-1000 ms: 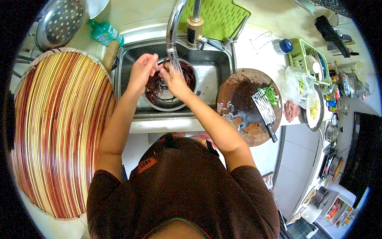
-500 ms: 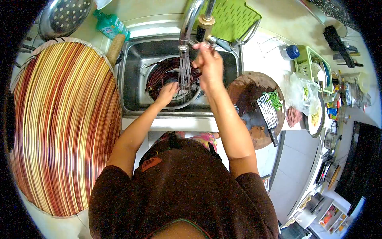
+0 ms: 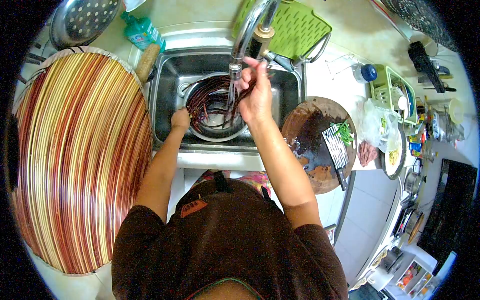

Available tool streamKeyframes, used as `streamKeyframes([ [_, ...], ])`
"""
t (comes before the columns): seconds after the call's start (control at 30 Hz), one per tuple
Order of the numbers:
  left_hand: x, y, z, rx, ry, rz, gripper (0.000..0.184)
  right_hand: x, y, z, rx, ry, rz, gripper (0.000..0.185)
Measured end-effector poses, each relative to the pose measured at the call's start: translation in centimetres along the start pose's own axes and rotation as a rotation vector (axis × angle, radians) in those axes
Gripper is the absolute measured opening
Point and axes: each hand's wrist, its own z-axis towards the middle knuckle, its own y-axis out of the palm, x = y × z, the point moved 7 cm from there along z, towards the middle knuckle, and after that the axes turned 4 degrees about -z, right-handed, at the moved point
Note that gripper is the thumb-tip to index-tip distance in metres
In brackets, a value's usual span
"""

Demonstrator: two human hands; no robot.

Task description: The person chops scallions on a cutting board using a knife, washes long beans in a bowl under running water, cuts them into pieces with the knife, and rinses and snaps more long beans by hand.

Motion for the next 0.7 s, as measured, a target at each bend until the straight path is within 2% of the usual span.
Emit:
streamKeyframes([
  [0.07,1.2,-1.3,-0.1,0.123,0.069,0.001,0.017,1.5,-1.2,0.7,-0.015,0.068,-0.008,0.024],
  [0.1,2.1,-2.5,-0.5,0.174,0.13,0.0,0.017,2.6,-2.0,0.7,0.053,0.092,-0.131,0.024],
  [0.17,4.3,-6.6,-2.0,0.277,0.252,-0.007,0.016,5.1,-3.5,0.9,0.054,0.228,-0.365,0.031],
  [0.2,5.3,-8.7,-2.7,0.307,0.318,-0.067,0.014,6.4,-4.4,1.2,-0.055,0.235,-0.447,0.039],
  [0.23,6.2,-10.7,-3.5,0.326,0.379,-0.133,0.014,7.0,-4.4,0.9,-0.118,0.206,-0.556,0.033],
  [0.3,8.4,-15.1,-5.4,0.361,0.5,-0.266,0.013,7.2,-2.8,0.2,-0.252,0.159,-0.613,0.036],
  [0.37,10.7,-19.0,-7.2,0.342,0.603,-0.362,0.013,8.0,-1.7,-0.5,-0.375,0.188,-0.679,0.034],
  [0.43,12.7,-21.5,-8.4,0.309,0.683,-0.429,0.012,9.0,-0.8,-0.9,-0.465,0.181,-0.713,0.044],
  [0.47,13.2,-21.5,-8.3,0.278,0.706,-0.438,0.017,8.7,-0.4,-1.1,-0.456,0.125,-0.748,0.043],
  [0.57,14.2,-22.4,-8.6,0.16,0.652,-0.83,0.013,7.1,0.4,-0.9,-0.486,-0.119,-0.938,0.041],
  [0.6,13.8,-19.9,-6.7,0.088,0.713,-1.059,0.02,6.6,0.4,-0.8,-0.446,-0.183,-0.959,0.036],
  [0.7,14.1,-18.6,-7.1,0.116,0.676,-1.334,0.027,6.3,-0.7,0.1,-0.325,-0.158,-0.773,0.031],
])
